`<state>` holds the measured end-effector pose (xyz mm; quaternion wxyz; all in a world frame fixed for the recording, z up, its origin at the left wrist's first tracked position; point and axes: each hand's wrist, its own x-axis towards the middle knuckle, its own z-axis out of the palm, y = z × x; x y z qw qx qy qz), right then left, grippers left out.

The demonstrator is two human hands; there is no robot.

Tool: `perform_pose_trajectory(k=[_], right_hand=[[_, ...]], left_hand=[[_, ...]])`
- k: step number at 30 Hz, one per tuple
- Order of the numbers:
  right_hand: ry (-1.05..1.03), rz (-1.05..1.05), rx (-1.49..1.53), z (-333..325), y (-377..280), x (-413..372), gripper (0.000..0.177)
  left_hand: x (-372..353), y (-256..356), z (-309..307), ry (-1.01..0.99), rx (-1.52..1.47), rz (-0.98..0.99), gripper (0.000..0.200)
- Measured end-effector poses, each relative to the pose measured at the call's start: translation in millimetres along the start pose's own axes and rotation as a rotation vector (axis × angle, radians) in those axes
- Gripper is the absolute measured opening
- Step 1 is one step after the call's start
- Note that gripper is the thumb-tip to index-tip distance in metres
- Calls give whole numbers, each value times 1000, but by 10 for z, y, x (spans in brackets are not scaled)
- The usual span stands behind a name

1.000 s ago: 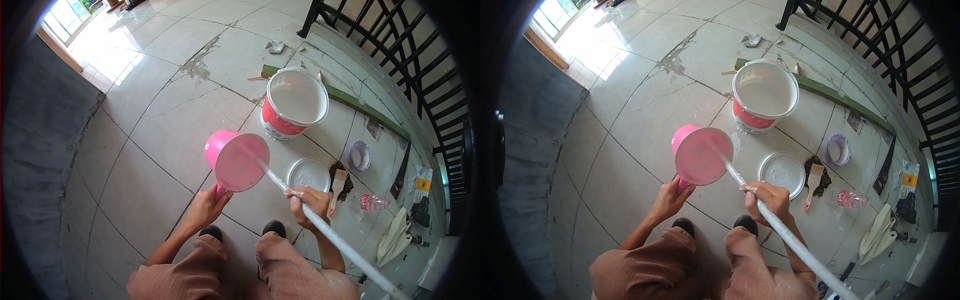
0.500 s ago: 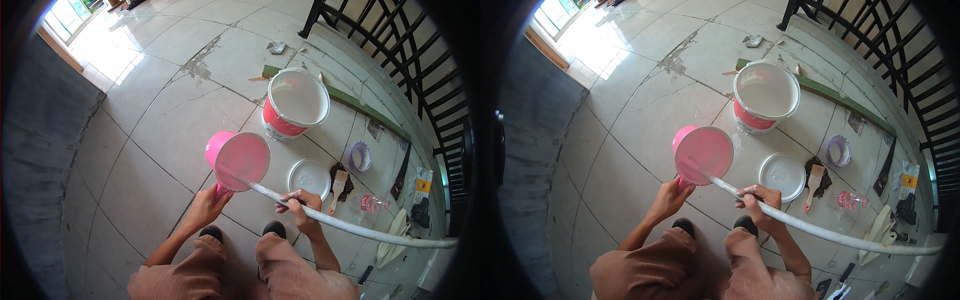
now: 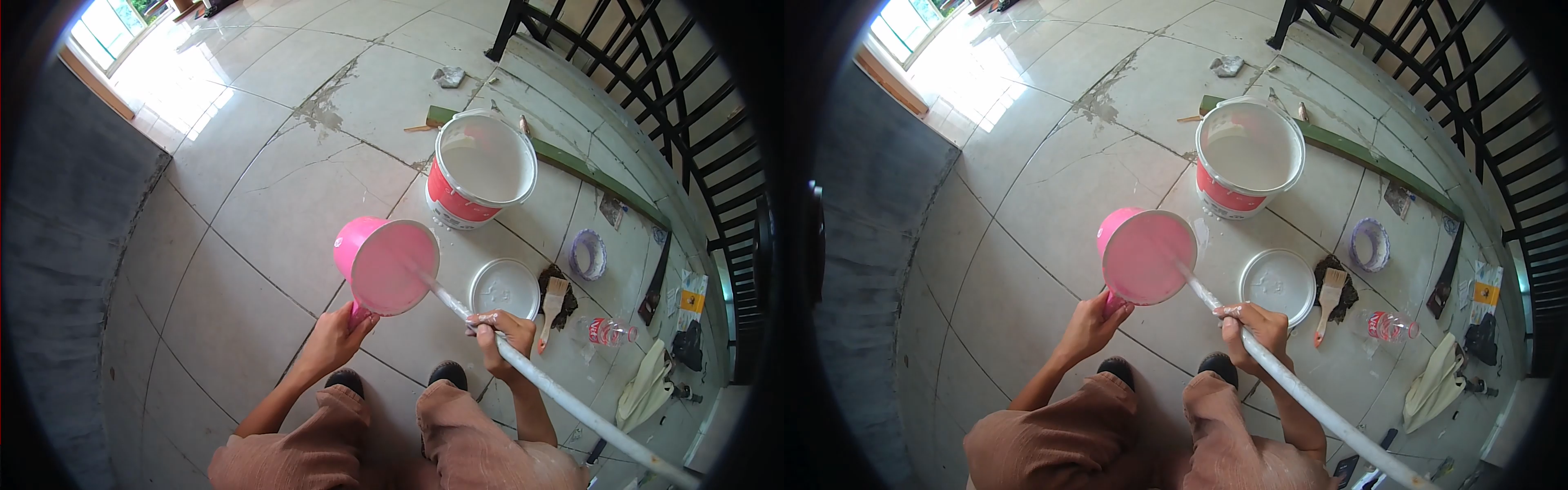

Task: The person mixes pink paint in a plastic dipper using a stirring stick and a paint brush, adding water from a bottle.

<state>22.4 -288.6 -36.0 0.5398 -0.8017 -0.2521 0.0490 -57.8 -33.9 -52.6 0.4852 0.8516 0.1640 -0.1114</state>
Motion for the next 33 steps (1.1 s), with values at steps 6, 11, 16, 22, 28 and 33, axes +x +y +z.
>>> perform_pose_trajectory(k=[6, 11, 16, 22, 28, 33], right_hand=[[-48, 260, 427, 96, -74, -30, 20], [-32, 273, 445, 85, -5, -10, 19], [23, 169, 186, -53, 22, 57, 16], [73, -93, 41, 30, 95, 42, 14], [-31, 108, 206, 126, 12, -107, 15], [6, 335, 610, 238, 6, -78, 19]], left_hand=[[5, -46, 49, -17, 23, -5, 32], [-3, -98, 36, 24, -15, 8, 26], [0, -165, 71, 8, 20, 23, 28], [-7, -57, 26, 17, -13, 26, 28], [18, -112, 58, 18, -1, 11, 28], [-20, -155, 104, 24, -4, 21, 27]])
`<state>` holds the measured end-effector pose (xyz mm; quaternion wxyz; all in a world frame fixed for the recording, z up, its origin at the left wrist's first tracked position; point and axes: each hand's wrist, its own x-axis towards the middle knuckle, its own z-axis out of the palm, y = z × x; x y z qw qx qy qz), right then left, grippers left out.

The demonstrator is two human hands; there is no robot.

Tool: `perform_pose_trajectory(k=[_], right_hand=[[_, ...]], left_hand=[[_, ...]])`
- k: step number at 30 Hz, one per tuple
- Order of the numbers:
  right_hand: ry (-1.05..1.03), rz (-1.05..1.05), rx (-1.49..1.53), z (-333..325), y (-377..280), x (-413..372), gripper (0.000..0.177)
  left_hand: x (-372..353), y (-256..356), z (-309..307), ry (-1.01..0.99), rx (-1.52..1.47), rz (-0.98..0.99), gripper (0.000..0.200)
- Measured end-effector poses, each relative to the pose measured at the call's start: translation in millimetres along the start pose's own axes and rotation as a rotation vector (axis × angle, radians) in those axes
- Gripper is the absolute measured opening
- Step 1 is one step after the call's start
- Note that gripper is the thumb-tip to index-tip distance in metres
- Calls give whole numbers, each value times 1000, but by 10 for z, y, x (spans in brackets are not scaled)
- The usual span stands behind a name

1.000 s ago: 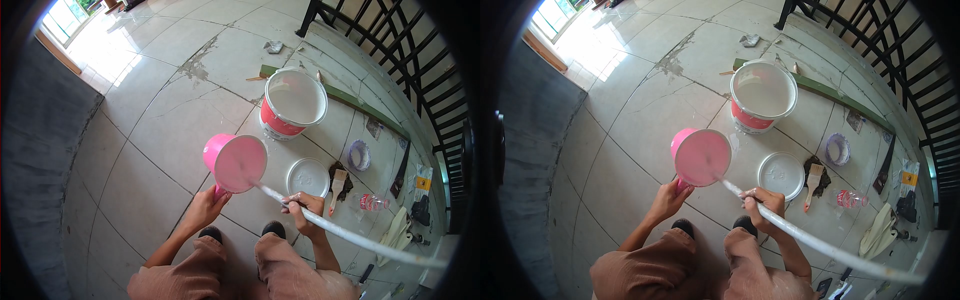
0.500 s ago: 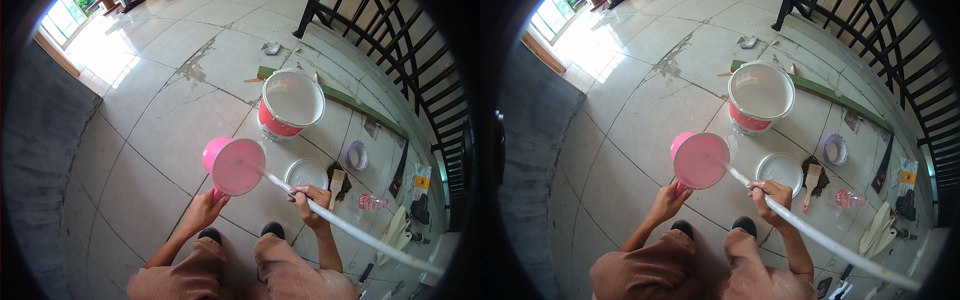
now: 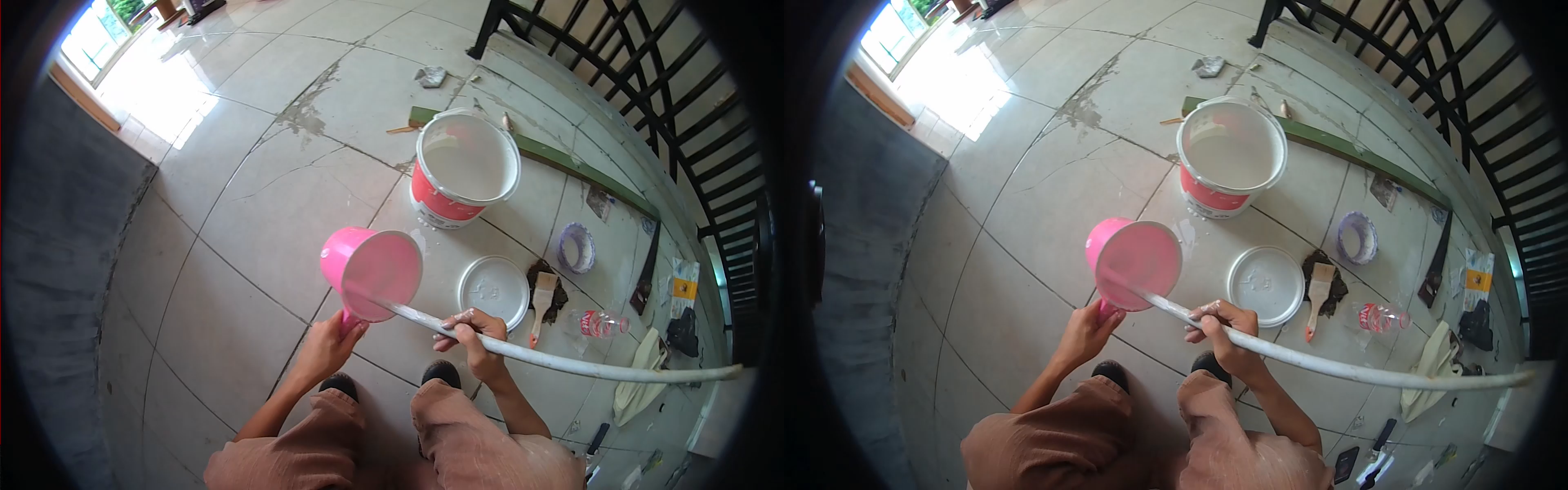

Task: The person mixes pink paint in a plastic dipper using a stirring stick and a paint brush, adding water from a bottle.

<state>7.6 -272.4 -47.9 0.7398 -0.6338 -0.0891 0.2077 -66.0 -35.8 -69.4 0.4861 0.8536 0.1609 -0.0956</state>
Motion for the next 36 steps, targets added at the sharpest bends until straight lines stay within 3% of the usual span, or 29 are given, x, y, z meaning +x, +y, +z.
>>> perform_pose_trajectory(k=[5, 8, 12, 18, 22, 27, 29, 33, 36], right_hand=[[39, 16, -79, -199, -17, 26, 21], [50, -82, -346, -319, -89, 36, 21], [145, -322, -459, -263, 20, -43, 15], [101, -214, -293, -146, 86, -256, 11], [96, -158, -31, -79, 94, -243, 14], [84, -155, -208, -228, 25, -278, 17], [95, -127, -304, -330, -1, -268, 16], [179, -420, -582, -309, -15, -215, 15], [162, -484, -621, -269, 27, -210, 13]], left_hand=[[16, -26, -19, 1, -6, -24, 24], [11, -127, 42, -32, -56, -59, 21], [41, -8, 19, -67, -60, -75, 21], [91, 85, 38, -94, 18, 40, 26], [102, 105, 141, -146, -13, 21, 25], [100, 172, 27, -143, -41, -65, 26], [96, 124, 51, -125, -4, 0, 26], [85, 167, 68, -119, -24, -33, 27], [89, 142, 42, -96, -7, 27, 27]])
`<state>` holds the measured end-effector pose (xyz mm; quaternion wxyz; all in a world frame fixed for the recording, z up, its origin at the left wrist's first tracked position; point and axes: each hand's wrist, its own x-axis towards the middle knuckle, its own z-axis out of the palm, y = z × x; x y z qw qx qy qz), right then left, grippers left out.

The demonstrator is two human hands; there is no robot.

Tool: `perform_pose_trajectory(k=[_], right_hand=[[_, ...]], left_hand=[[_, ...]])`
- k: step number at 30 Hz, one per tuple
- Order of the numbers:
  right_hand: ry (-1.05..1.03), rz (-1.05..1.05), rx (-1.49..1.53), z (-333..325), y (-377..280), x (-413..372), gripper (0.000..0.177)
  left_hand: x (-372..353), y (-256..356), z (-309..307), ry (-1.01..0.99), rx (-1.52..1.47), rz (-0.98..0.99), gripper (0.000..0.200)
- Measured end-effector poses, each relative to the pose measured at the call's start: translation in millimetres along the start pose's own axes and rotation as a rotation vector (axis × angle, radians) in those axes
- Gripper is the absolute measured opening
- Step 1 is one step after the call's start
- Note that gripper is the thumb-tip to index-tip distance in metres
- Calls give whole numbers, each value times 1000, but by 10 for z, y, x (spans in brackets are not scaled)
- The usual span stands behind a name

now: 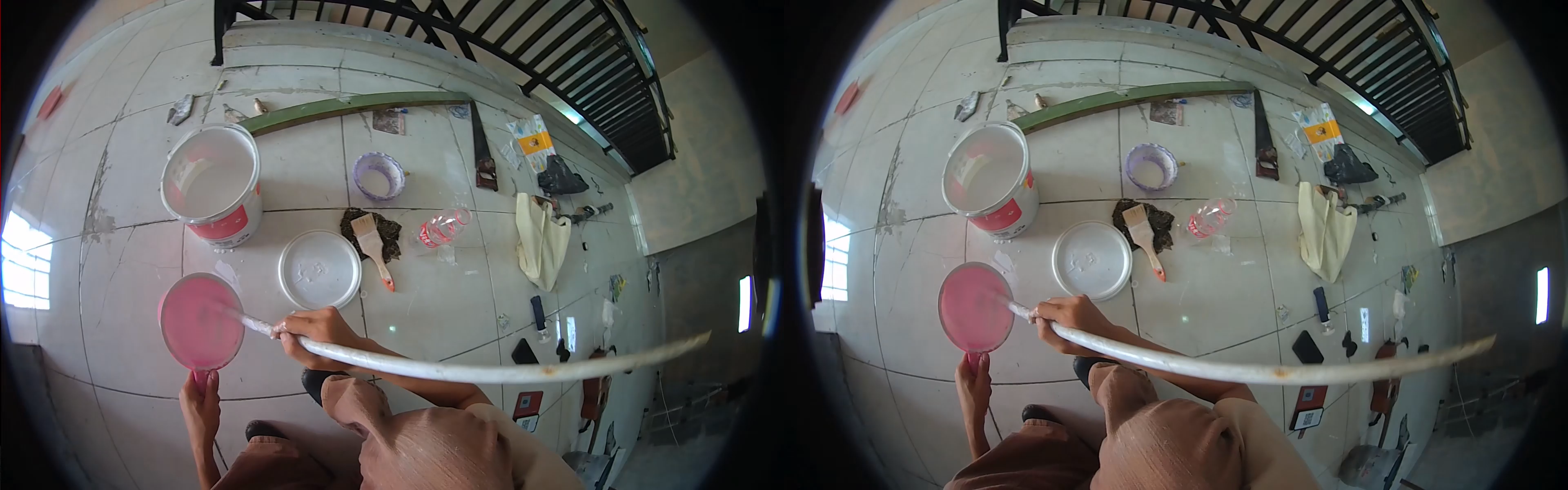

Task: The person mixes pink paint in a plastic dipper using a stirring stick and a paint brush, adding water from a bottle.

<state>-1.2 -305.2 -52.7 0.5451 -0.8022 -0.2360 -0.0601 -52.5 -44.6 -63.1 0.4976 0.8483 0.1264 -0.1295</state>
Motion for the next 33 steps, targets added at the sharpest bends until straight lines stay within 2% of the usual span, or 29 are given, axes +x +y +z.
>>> perform_pose_trajectory(k=[2, 5, 8, 11, 12, 15, 17, 18, 20, 21, 24, 25, 27, 30, 33], right_hand=[[-1, -31, -8, 38, 19, -20, 11], [26, 52, 50, 35, -44, -12, 11], [-122, 231, 237, -19, -103, 0, 13], [-116, 433, 563, 17, -178, 50, 14], [-92, 431, 620, 66, -135, 47, 16], [-100, 376, 571, 112, -104, 30, 16], [-110, 276, 435, 91, -132, 43, 14], [-201, 262, 341, 22, -116, 56, 18], [-178, 183, 190, -36, -82, 93, 17], [-165, 234, 148, -79, -125, 125, 17], [-79, -12, -21, -53, -107, 228, 13], [-108, -87, -82, -45, -76, 240, 11], [-129, -137, -112, 27, -76, 281, 10], [-148, -142, -101, 87, -48, 194, 12], [-194, 76, 29, 113, -128, 138, 13]], left_hand=[[-4, 26, -37, 16, -24, -36, 28], [-13, 36, -21, 11, -28, -59, 28], [-7, 24, -8, 5, -21, -48, 28], [7, -22, 23, 5, -11, -13, 28], [6, -31, 26, 5, -6, 0, 28], [-16, 38, -9, 17, -49, -86, 25], [-23, 16, -32, 14, -102, -117, 22], [-31, -17, -38, 20, -64, -79, 20], [-41, -113, -38, 24, -60, -90, 18], [-50, -148, -35, 38, -42, -52, 18], [-58, -40, -46, 35, -68, -87, 27], [-49, -29, -77, 10, -35, -70, 28], [-67, -43, -116, 35, -25, -30, 26], [-41, 10, -151, 30, -9, -42, 28], [-49, -55, -136, 63, 7, -21, 29]])
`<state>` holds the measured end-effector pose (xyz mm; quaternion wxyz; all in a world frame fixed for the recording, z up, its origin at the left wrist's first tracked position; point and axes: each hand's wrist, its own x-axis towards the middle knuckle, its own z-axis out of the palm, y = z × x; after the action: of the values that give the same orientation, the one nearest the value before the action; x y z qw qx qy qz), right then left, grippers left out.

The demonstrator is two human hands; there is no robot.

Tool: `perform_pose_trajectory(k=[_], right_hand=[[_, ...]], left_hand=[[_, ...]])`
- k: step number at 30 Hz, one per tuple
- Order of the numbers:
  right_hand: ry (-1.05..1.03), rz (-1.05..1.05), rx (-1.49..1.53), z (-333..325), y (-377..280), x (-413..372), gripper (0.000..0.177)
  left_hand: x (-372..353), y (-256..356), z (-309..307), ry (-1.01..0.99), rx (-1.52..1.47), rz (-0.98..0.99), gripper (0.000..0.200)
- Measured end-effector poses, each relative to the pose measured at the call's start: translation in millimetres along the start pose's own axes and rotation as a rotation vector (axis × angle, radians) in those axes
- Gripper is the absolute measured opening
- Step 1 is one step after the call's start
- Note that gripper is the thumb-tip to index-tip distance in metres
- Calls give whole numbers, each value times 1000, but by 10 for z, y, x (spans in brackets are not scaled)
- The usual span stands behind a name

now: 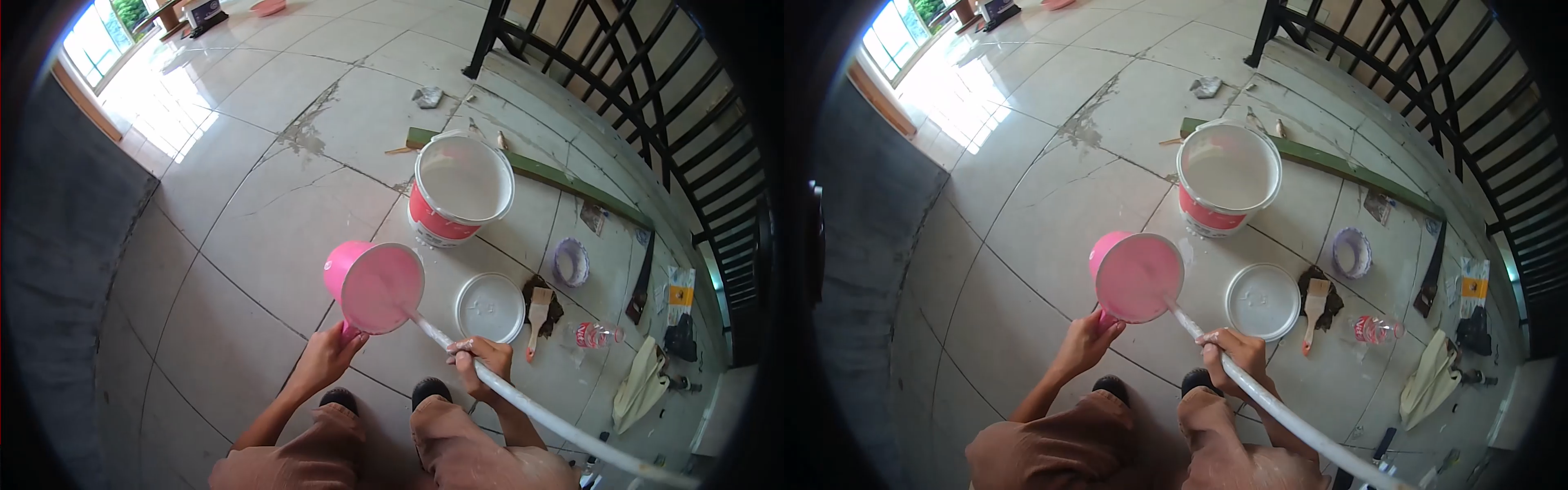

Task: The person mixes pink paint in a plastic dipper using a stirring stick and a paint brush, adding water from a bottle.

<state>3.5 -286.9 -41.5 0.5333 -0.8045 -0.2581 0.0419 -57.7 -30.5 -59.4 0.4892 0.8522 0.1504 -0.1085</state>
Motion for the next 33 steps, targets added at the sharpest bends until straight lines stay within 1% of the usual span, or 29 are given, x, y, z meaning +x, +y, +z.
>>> perform_pose_trajectory(k=[1, 4, 5, 9, 11, 12, 15, 19, 22, 23, 24, 27, 30, 33], right_hand=[[-44, 77, 83, 1, -37, 3, 15], [9, 329, 547, 127, -57, 78, 16], [17, 342, 593, 138, -22, 91, 18], [11, 292, 493, 121, 80, 87, 17], [11, 282, 422, 59, 115, 102, 18], [18, 250, 355, 31, 95, 134, 18], [62, 148, 163, -49, 36, 208, 17], [46, -59, 55, 11, 62, 202, 15], [36, 21, 99, 63, 34, 113, 14], [9, 85, 122, 68, 57, 57, 15], [-14, 127, 180, 75, 30, 37, 15], [-60, 226, 370, 134, -66, 18, 17], [39, 312, 526, 220, -1, 63, 18], [48, 297, 530, 172, 119, 97, 17]], left_hand=[[4, -32, -2, -8, 11, -3, 29], [11, -128, 17, -9, 19, -12, 29], [5, -156, 19, 0, 16, -14, 28], [-7, -150, -52, 21, 27, 9, 29], [-16, -118, -82, 15, 37, 15, 34], [-26, -113, -81, 9, 41, 18, 38], [-24, -174, -38, -20, 49, -27, 33], [-41, -100, -67, -34, 22, -13, 35], [-39, -103, -89, -21, 55, -11, 36], [-35, -114, -80, -16, 65, 6, 37], [-31, -125, -71, -15, 75, 25, 37], [-26, -158, -18, -30, -20, 13, 38], [-43, -172, 4, -18, -41, 38, 38], [-41, -78, -103, -46, 51, -18, 37]])
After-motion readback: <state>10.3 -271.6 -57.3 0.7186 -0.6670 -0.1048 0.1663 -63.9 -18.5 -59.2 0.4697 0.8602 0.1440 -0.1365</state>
